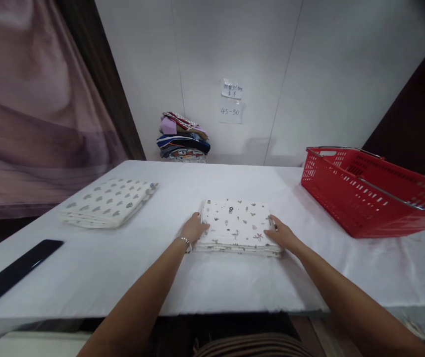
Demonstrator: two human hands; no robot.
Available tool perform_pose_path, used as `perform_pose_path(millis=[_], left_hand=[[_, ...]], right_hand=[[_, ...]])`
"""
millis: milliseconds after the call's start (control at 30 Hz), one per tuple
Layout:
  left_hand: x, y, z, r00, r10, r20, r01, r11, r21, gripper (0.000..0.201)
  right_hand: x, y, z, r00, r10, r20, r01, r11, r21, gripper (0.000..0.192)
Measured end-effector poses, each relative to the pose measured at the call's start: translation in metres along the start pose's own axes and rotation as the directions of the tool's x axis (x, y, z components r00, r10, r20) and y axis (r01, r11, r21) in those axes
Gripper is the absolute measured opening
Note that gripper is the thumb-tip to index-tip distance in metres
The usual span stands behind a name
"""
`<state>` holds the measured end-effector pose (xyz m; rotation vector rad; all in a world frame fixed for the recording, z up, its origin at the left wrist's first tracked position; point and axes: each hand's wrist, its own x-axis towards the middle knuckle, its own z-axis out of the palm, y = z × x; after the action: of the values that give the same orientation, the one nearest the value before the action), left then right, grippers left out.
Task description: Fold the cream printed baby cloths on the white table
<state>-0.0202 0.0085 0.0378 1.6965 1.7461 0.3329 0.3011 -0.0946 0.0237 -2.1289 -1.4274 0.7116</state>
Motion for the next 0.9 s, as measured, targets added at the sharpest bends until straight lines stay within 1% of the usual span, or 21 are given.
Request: perform_pose_path(millis=[67, 133, 233, 333, 467, 533, 633, 700, 767, 833, 900], left_hand=[[0.005, -0.001, -0.002, 1.000, 0.002, 0.004, -0.002, 1.000, -0.025, 0.079], [0.014, 0.002, -0.006, 1.000, -0.002, -0.024, 0.000, 0.999, -0.055, 0.078], [0.034, 0.012, -0.012, 0.996, -0.015, -0.090, 0.007, 0.996, -0.094, 0.075], [0.056, 0.025, -0.013, 0.992, -0.017, -0.125, 0.001, 0.992, -0.124, 0.071], [0.081, 0.035, -0.012, 0.993, -0.027, -0.117, 0.013, 0.993, -0.117, 0.066], [0.090, 0.035, -0.011, 0.993, -0.028, -0.113, 0.015, 0.993, -0.118, 0.066], [0.099, 0.028, -0.011, 0.991, -0.015, -0.132, -0.003, 0.990, -0.141, 0.066], [0.102, 0.022, -0.009, 0.987, -0.006, -0.163, -0.018, 0.990, -0.142, 0.064], [0.104, 0.017, -0.008, 0.982, -0.011, -0.189, -0.012, 0.992, -0.122, 0.060], [0.103, 0.015, -0.007, 0.983, -0.015, -0.185, -0.003, 0.995, -0.095, 0.059], [0.102, 0.014, -0.009, 0.987, -0.014, -0.158, 0.001, 0.997, -0.083, 0.061]], right_hand=[[0.004, 0.000, -0.002, 1.000, 0.019, 0.004, -0.019, 0.999, 0.032, 0.071], [0.013, -0.003, -0.004, 0.999, 0.045, -0.004, -0.045, 0.995, 0.090, 0.073], [0.033, -0.011, -0.005, 0.996, 0.084, -0.019, -0.078, 0.978, 0.195, 0.076], [0.056, -0.021, -0.002, 0.993, 0.106, -0.044, -0.093, 0.965, 0.244, 0.075], [0.080, -0.026, 0.007, 0.993, 0.092, -0.073, -0.068, 0.956, 0.286, 0.074], [0.089, -0.024, 0.013, 0.994, 0.070, -0.082, -0.041, 0.947, 0.319, 0.075], [0.099, -0.020, 0.022, 0.996, 0.030, -0.079, 0.001, 0.933, 0.359, 0.075], [0.104, -0.018, 0.026, 0.996, 0.006, -0.091, 0.024, 0.946, 0.322, 0.075], [0.108, -0.016, 0.028, 0.995, -0.009, -0.102, 0.033, 0.972, 0.235, 0.075], [0.109, -0.015, 0.027, 0.995, -0.024, -0.097, 0.040, 0.986, 0.164, 0.075], [0.110, -0.014, 0.024, 0.997, -0.016, -0.081, 0.027, 0.990, 0.135, 0.075]])
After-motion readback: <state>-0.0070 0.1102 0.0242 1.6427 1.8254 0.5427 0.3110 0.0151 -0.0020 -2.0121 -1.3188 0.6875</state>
